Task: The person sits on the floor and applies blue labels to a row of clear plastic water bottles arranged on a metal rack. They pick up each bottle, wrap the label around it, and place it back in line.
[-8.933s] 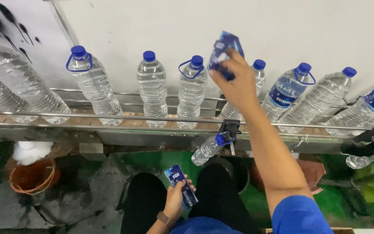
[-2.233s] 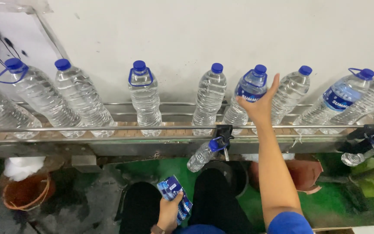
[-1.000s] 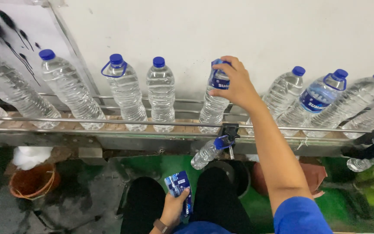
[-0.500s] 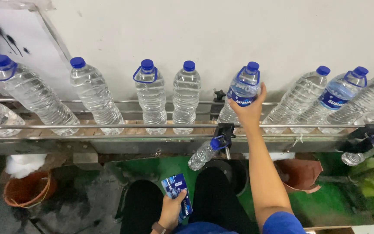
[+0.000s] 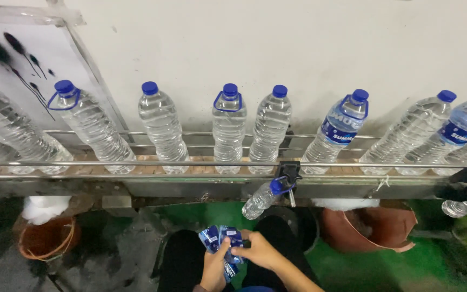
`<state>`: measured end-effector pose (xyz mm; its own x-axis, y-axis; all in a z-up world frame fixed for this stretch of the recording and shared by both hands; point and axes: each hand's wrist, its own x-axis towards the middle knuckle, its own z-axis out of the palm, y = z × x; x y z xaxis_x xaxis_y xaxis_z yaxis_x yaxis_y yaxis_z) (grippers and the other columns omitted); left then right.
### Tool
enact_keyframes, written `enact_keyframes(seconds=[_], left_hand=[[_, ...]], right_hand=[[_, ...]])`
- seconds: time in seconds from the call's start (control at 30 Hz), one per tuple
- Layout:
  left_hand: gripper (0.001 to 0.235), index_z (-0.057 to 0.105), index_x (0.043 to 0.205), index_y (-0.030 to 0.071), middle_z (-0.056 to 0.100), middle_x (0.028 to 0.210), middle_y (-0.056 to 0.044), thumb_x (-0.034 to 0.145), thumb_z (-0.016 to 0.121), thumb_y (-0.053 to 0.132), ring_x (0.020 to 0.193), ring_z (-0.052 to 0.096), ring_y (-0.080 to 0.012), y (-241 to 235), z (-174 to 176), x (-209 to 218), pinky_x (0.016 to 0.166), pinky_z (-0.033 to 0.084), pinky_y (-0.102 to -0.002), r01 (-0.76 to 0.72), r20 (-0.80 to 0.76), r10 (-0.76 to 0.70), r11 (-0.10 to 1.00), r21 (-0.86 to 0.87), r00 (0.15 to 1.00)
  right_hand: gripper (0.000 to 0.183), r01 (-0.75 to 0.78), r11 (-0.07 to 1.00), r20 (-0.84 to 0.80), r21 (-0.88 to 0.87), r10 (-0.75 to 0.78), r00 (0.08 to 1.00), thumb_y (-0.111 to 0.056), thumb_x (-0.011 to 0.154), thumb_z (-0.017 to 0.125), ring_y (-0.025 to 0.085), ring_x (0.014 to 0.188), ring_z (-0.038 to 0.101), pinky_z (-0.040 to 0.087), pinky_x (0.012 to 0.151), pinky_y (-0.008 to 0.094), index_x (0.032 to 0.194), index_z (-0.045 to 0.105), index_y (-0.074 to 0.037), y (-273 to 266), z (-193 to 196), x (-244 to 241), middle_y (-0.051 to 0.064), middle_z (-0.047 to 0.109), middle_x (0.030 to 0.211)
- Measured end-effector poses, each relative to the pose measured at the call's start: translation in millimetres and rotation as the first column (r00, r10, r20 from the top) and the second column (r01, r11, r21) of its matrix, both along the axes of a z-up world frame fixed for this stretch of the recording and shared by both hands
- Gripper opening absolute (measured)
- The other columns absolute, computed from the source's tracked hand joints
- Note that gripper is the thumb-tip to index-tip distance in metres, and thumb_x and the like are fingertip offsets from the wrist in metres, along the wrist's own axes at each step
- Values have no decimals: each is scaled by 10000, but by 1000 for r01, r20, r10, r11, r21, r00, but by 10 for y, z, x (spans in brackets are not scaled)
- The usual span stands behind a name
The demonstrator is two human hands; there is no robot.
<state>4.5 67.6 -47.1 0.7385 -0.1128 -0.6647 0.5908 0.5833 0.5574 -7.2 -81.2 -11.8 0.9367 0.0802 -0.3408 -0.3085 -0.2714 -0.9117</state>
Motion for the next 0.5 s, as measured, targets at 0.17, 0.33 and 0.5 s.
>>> enact_keyframes(seconds=[0.17,0.33,0.5], left_hand=[[244,651,1031,-7,668,881,-188,954,693,221,821,652,-324,49,8,10,825,519,-428,198,39,-202,977,79,979],[175,587,1050,52,626,792,-121,957,705,141,684,601,-250,55,-13,3,759,521,-413,274,50,-273,961,-27,961],[228,615,1236,-44,721,1015,-214,1013,583,-6,863,691,-318,155,467,-4,902,581,-465,313,-115,-312,950,-12,943]], right_hand=[[169,-401,907,278,126,356,892,-261,865,814,153,951,667,510,930,310,967,781,-130,-366,994,256,22,703,1000],[125,370,866,714,-338,-20,700,-249,912,731,185,934,735,610,862,332,952,738,-131,-790,2300,920,34,760,1018],[212,409,725,789,-554,300,537,-215,871,853,297,1114,476,451,990,468,946,746,-48,-1031,2829,1591,87,593,1251]])
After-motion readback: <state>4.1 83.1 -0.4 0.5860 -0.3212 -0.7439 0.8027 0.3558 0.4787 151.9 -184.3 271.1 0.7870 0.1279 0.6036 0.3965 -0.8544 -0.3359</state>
